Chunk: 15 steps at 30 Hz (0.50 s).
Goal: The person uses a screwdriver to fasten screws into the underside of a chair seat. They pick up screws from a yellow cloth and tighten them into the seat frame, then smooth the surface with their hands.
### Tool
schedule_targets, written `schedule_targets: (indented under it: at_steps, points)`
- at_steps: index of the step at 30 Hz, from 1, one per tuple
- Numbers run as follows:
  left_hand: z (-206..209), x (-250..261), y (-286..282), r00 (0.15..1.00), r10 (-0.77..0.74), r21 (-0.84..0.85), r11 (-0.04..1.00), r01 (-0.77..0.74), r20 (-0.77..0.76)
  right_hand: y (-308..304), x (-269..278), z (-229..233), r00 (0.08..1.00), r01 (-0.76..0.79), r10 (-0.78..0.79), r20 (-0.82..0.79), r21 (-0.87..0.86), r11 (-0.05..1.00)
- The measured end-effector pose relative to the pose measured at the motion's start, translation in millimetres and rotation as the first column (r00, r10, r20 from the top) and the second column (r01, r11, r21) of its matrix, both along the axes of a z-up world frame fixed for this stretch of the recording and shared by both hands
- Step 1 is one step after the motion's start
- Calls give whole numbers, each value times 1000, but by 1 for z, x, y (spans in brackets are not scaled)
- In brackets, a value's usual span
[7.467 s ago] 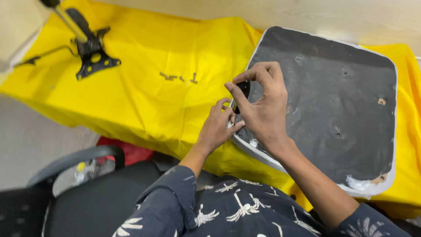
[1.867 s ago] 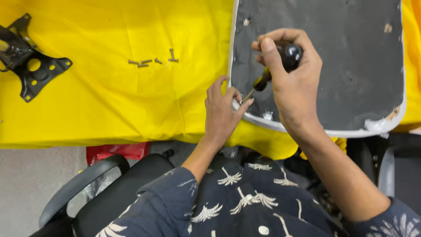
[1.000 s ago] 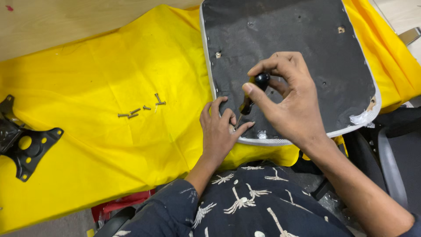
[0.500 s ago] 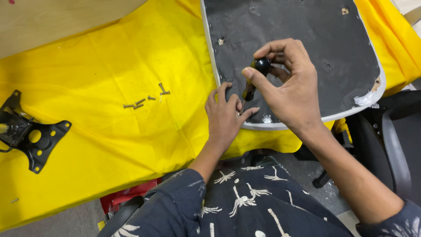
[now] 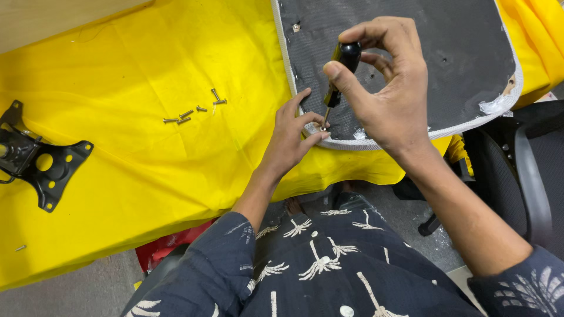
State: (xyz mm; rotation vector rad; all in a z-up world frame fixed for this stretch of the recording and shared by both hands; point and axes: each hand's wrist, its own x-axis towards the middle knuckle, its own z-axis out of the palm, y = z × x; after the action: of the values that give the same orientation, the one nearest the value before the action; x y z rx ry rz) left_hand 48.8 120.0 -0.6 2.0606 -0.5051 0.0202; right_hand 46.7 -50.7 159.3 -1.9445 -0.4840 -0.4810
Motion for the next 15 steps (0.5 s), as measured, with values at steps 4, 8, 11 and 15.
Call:
schedule_targets:
  at_steps: [4,8,11,15]
  points:
    - [-1,3,4,998,-25,-13,1000,25,-59,3,1,-11,994,101,-99,42,-58,993]
    - [-1,3,2,998,-7,-25,1000,5,-69,7,2,-14,992,116,-111,65,-62,991]
    - [-1,-1,-3,996,50,-33,998,-52,-68,13,1,-14,997,64,-62,-44,39,997]
    - [0,-2,-8,993,100,-2,995,-100,-60,15,-2,-13,988,5,12,-155,114,993]
